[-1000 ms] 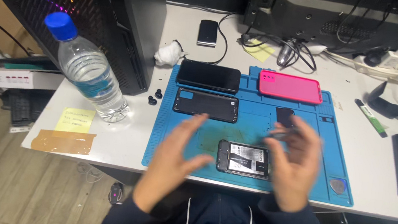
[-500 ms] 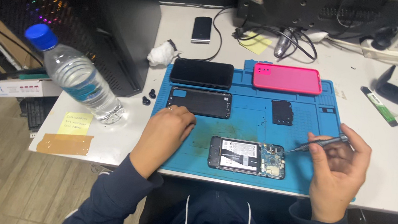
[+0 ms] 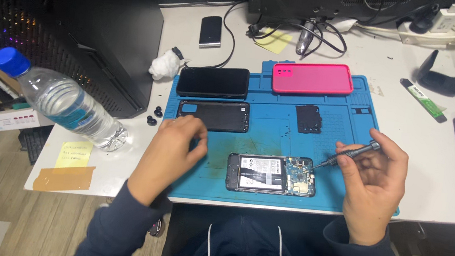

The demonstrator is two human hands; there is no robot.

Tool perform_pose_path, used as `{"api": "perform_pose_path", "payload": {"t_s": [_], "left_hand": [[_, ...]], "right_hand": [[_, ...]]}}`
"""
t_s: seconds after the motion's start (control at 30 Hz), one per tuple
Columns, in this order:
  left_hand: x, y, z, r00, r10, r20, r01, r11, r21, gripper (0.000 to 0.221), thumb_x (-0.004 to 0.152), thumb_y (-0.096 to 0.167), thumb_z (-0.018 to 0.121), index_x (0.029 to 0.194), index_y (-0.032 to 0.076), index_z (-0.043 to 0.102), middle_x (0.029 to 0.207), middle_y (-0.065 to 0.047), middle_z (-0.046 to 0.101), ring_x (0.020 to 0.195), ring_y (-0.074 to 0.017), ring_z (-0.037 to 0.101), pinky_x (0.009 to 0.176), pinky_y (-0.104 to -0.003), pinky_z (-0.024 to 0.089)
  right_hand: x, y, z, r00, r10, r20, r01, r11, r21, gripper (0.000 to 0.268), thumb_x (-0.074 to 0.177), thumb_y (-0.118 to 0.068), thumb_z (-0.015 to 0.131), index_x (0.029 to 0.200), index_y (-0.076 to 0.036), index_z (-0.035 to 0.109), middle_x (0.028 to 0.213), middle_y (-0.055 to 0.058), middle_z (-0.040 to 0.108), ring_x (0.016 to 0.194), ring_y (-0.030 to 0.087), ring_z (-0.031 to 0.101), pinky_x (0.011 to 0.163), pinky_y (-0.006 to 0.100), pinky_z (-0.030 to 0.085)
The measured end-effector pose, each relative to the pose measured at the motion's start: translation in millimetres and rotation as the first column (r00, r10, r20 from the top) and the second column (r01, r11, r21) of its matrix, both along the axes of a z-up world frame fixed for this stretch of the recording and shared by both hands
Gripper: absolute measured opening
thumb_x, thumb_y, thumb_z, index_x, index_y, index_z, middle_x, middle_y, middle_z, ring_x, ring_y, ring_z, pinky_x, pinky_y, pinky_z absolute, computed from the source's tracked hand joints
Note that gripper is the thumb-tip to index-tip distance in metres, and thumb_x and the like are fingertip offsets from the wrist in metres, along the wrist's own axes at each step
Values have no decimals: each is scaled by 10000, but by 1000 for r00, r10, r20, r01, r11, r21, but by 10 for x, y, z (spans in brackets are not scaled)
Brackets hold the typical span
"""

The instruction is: The person uses a screwdriver to remove screws from a disassembled smartphone placed on a blue mat. They lift and set aside a metal shield plate, then continue unscrewing components inside the phone chassis. The person handles the phone and internal parts while working at a cluttered desk.

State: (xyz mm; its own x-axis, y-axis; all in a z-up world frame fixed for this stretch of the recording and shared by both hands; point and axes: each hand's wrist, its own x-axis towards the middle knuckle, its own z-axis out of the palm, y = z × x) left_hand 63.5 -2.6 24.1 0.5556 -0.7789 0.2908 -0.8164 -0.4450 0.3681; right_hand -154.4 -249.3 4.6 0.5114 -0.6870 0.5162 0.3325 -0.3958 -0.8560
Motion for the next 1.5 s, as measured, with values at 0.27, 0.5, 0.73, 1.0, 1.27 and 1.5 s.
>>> {"api": "perform_pose_path", "payload": {"t_s": [0.27, 0.5, 0.73, 1.0, 1.27, 1.5], "left_hand": [[-572, -4, -132, 981, -59, -187, 4, 960, -281, 29, 896, 130, 682, 901, 142, 655, 968, 2, 724, 997, -208, 683, 964, -398, 437], [-708, -48, -301, 981, -33, -192, -37, 935, -351, 46, 903, 116, 716, 938, 145, 720, 991, 21, 733, 962, -176, 684, 1009, -415, 413], [-731, -29, -337, 997, 21, -77, -45, 943, -328, 30, 913, 167, 740, 940, 173, 752, 1006, 49, 715, 962, -143, 683, 1167, -497, 349], [-739, -30, -303, 997, 19, -71, -42, 945, -325, 19, 902, 173, 756, 918, 173, 766, 991, 44, 721, 982, -142, 677, 1257, -568, 216], [-723, -22, -352, 998, 10, -64, -31, 938, -344, 26, 901, 166, 756, 917, 169, 777, 991, 25, 736, 1014, -162, 690, 1265, -583, 191], [-746, -13, -311, 998, 5, -60, -26, 937, -347, 18, 910, 152, 747, 921, 153, 762, 982, 18, 741, 1013, -169, 695, 1266, -584, 194]], "right_hand": [[14, -5, -23, 1000, 9, -1, -9, 999, -34, 485, 1002, 83, 631, 1427, 18, 407, 1001, 227, 614, 997, 272, 650, 1110, 480, 609], [24, -15, -72, 1000, 12, 13, -12, 1000, -28, 487, 994, 108, 624, 1419, 15, 405, 997, 238, 615, 982, 273, 651, 1103, 458, 602], [-13, 9, -10, 999, -4, -42, 2, 998, -61, 480, 1010, 90, 629, 1429, 11, 407, 1038, 238, 643, 1024, 296, 682, 1076, 441, 609], [-18, -1, -20, 999, 7, -36, -9, 998, -64, 477, 1015, 101, 621, 1429, 9, 404, 1024, 232, 630, 1018, 286, 672, 1089, 452, 612], [-17, 3, -21, 999, 10, -31, -12, 998, -66, 479, 1012, 97, 624, 1427, 11, 402, 1025, 234, 631, 1012, 289, 671, 1092, 466, 615], [-17, 3, -24, 999, 8, -31, -10, 998, -60, 474, 1015, 101, 620, 1425, 5, 404, 1017, 231, 624, 1011, 285, 670, 1096, 477, 619]]}}
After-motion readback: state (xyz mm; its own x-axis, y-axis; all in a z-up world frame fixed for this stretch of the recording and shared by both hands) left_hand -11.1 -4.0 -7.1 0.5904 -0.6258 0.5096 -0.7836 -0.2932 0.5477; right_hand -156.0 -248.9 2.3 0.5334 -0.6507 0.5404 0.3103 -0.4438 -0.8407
